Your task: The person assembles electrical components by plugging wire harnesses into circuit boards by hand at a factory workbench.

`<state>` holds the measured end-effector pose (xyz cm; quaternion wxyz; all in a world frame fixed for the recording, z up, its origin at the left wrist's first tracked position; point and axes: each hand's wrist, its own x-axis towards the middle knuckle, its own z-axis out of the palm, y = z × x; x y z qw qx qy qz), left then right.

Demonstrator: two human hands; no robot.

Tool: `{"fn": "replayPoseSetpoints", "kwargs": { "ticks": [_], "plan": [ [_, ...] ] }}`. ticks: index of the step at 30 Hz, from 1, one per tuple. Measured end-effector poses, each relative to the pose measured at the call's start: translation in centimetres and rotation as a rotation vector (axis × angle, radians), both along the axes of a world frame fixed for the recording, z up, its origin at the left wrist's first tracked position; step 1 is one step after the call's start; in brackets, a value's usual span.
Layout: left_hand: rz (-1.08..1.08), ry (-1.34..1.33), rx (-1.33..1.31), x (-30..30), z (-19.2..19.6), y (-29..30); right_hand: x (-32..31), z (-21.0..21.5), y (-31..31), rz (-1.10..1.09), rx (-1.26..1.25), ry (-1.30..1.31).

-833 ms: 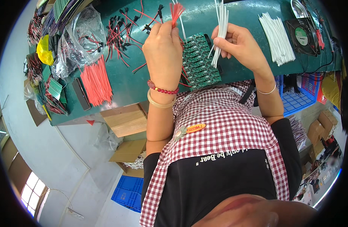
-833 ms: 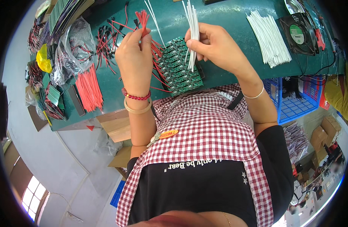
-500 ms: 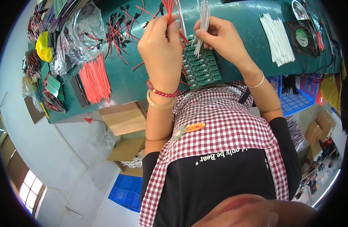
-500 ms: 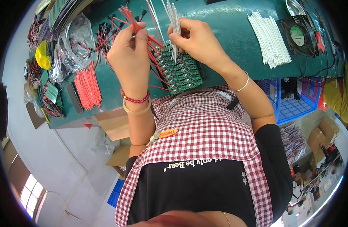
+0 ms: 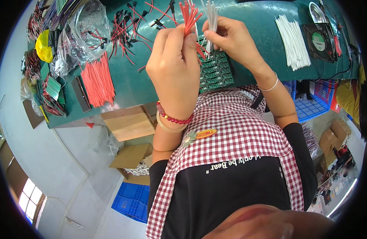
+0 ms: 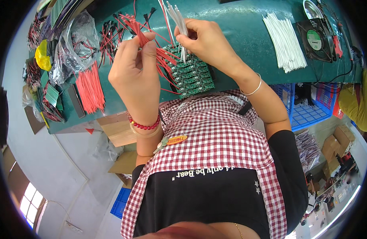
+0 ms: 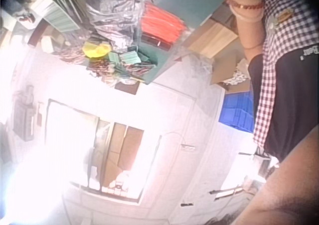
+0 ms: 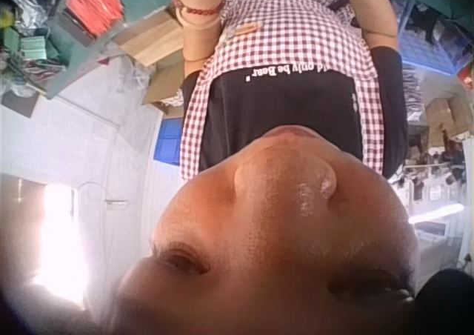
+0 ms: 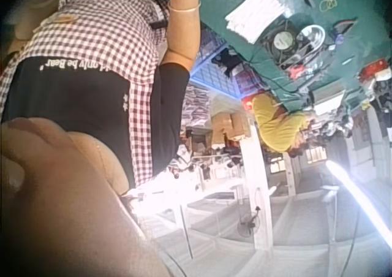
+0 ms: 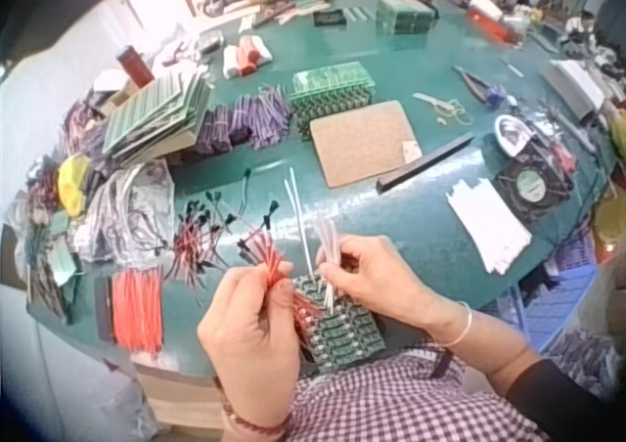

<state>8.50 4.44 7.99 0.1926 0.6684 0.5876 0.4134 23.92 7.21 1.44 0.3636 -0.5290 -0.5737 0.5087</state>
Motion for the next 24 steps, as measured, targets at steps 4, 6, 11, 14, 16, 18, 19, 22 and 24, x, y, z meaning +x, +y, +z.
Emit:
{"fn": "replayPoseSetpoints", "kwargs": {
  "ticks": [4,6,11,14,16,18,19,22,24],
  "plan": [
    [0.011,0.072,0.02,-0.1,-0.9,0.0,-0.1,-0.2,0.2,0.016,0.002,-0.051],
    [0.02,0.097,0.005,-0.1,-1.0,0.1,-0.1,-0.2,0.2,0.014,0.017,-0.067],
    [-0.003,0.169,0.016,0.1,-1.8,0.4,0.0,-0.4,0.3,0.06,0.053,-0.126],
    [0.0,0.215,0.002,0.0,-2.3,0.6,-0.1,0.4,0.6,0.101,-0.042,-0.006],
    [0.0,0.208,0.0,0.0,-2.6,0.7,0.0,0.8,0.7,0.171,-0.074,-0.014],
    [-0.002,0.201,-0.003,0.0,-2.8,0.8,0.0,0.6,0.7,0.171,-0.057,-0.049],
    [0.002,0.212,-0.004,0.1,-3.0,0.8,0.1,0.6,0.7,0.176,-0.038,-0.086],
    [0.006,0.239,-0.008,0.0,-3.2,0.9,0.3,0.9,0.4,0.087,0.002,-0.151],
    [0.006,0.256,-0.011,-0.1,-3.3,1.0,0.8,1.6,0.2,0.085,-0.034,-0.147]
  ]
}}
